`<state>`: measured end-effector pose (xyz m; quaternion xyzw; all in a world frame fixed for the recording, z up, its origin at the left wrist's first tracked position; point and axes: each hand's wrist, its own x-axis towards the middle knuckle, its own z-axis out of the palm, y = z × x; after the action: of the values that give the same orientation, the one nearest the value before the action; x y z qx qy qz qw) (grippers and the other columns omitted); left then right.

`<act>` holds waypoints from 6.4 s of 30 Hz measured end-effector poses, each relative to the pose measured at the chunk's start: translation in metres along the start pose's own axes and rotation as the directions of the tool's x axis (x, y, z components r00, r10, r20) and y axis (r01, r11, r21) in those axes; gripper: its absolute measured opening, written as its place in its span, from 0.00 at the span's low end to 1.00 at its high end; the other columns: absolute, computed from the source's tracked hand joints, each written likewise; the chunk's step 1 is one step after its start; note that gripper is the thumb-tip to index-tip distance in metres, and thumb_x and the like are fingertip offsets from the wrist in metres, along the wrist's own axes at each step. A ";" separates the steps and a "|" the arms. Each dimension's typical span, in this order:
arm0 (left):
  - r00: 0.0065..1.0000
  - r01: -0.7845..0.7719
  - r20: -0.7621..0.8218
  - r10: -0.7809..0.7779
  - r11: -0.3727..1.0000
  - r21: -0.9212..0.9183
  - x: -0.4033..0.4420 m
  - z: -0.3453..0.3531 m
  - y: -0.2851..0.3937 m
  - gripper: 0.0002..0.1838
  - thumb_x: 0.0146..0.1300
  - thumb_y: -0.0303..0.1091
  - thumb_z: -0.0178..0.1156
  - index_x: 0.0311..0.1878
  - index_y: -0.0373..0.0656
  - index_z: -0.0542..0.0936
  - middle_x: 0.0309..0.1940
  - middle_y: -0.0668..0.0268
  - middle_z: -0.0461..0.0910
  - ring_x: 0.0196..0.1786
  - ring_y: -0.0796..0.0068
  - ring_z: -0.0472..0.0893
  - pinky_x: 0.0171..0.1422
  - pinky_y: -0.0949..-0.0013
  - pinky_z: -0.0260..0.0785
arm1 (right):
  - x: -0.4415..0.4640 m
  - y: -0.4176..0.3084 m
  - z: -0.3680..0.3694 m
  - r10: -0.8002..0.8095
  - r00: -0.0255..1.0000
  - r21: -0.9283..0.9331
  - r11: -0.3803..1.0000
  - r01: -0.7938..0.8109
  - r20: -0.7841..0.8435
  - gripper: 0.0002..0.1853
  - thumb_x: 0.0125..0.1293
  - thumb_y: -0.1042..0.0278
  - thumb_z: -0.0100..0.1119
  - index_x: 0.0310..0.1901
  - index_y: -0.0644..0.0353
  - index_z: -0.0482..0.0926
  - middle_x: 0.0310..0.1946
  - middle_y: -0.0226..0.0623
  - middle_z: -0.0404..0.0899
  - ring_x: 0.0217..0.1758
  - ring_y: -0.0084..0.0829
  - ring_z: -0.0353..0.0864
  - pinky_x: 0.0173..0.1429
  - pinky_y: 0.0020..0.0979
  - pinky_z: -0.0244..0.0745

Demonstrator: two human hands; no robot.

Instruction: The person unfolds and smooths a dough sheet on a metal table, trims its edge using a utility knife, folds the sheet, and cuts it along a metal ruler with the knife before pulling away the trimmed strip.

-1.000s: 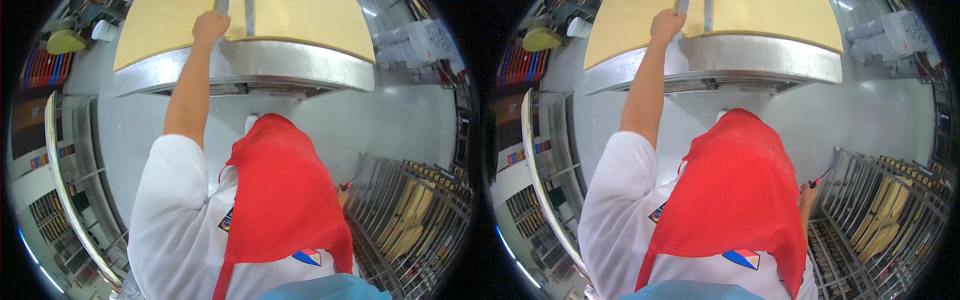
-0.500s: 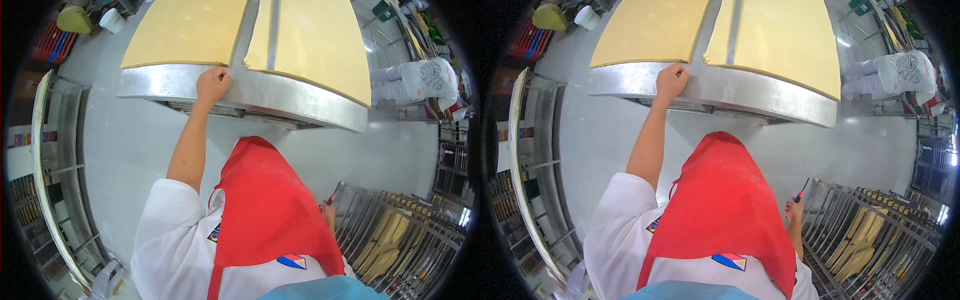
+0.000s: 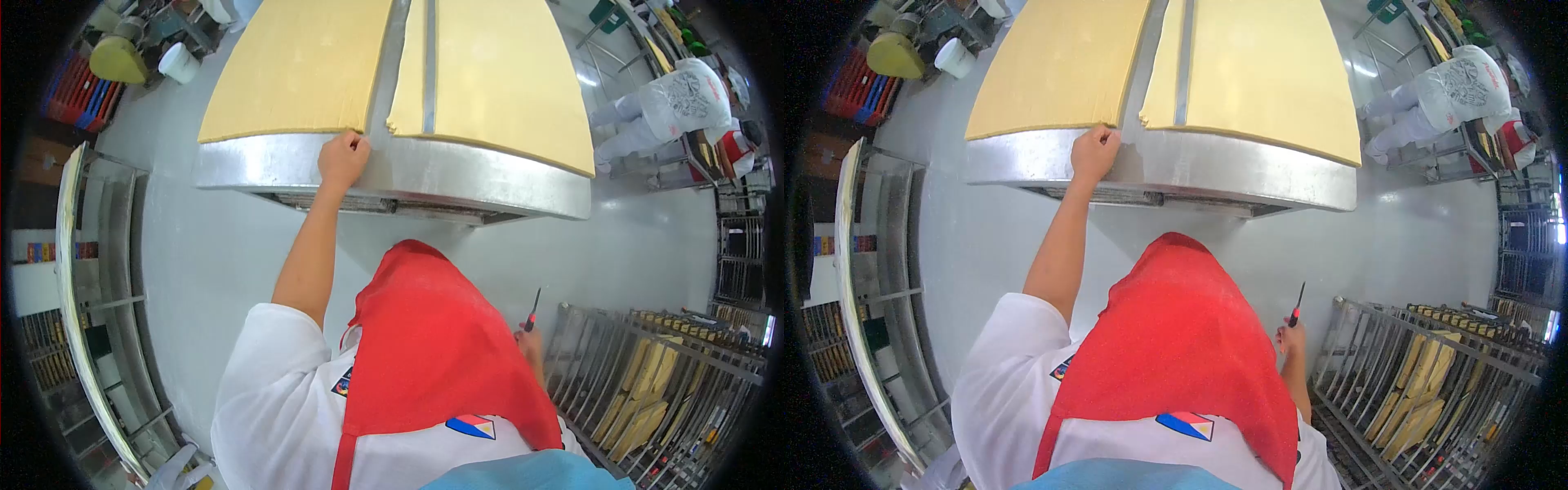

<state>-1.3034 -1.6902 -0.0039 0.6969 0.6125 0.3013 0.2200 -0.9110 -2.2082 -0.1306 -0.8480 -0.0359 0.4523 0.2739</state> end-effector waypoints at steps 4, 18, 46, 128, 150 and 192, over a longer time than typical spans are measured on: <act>0.998 -0.043 -0.048 0.043 0.999 0.002 0.013 0.010 0.018 0.17 0.62 0.47 0.63 0.33 0.41 0.85 0.28 0.56 0.86 0.34 0.54 0.85 0.40 0.56 0.76 | -0.022 0.022 -0.007 0.040 0.997 -0.020 0.999 -0.042 -0.068 0.20 0.60 0.82 0.50 0.56 0.65 0.74 0.23 0.38 0.75 0.19 0.31 0.75 0.21 0.35 0.69; 0.939 -0.038 0.341 -0.035 0.978 0.206 0.114 0.052 0.148 0.20 0.59 0.48 0.61 0.39 0.37 0.86 0.41 0.51 0.87 0.49 0.53 0.86 0.53 0.54 0.78 | -0.046 0.035 -0.017 0.021 0.983 0.057 0.998 -0.010 -0.181 0.20 0.58 0.82 0.53 0.54 0.68 0.76 0.23 0.41 0.78 0.20 0.32 0.79 0.22 0.35 0.74; 0.898 -0.056 0.432 -0.080 0.954 0.294 0.140 0.066 0.144 0.17 0.48 0.49 0.67 0.31 0.45 0.87 0.36 0.63 0.88 0.43 0.63 0.87 0.46 0.62 0.78 | -0.063 0.038 -0.010 0.027 0.983 0.012 1.000 -0.025 -0.181 0.24 0.57 0.84 0.50 0.58 0.70 0.74 0.23 0.37 0.76 0.19 0.28 0.74 0.21 0.32 0.66; 0.972 0.093 -0.234 0.011 0.898 0.430 0.018 0.301 0.334 0.27 0.61 0.46 0.68 0.62 0.45 0.78 0.64 0.55 0.74 0.69 0.50 0.68 0.72 0.45 0.60 | 0.381 -0.377 -0.350 -0.440 0.872 -0.295 0.822 0.487 0.215 0.12 0.64 0.75 0.63 0.50 0.59 0.78 0.24 0.29 0.78 0.20 0.22 0.75 0.22 0.26 0.71; 0.555 0.823 -0.704 -0.443 0.413 0.389 0.254 0.288 0.287 0.37 0.69 0.56 0.58 0.73 0.41 0.68 0.71 0.55 0.67 0.73 0.53 0.67 0.72 0.46 0.63 | 0.685 -0.752 -0.364 -0.531 0.552 -0.192 0.586 0.787 0.642 0.03 0.69 0.70 0.54 0.38 0.58 0.71 0.21 0.28 0.71 0.19 0.20 0.71 0.22 0.26 0.68; 0.214 0.974 -0.776 -0.593 0.194 0.120 0.358 0.308 0.281 0.31 0.74 0.55 0.49 0.68 0.40 0.75 0.67 0.53 0.74 0.73 0.52 0.69 0.78 0.48 0.54 | 0.157 -0.963 0.362 0.481 -0.798 0.932 -0.201 0.302 0.363 0.28 0.71 0.68 0.55 0.73 0.47 0.69 0.55 0.51 0.83 0.55 0.54 0.82 0.59 0.44 0.75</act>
<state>-0.8644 -1.3604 0.0180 0.1381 0.9810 0.1087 -0.0822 -0.9231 -1.1874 0.0712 -0.2780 0.9127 -0.2991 -0.0171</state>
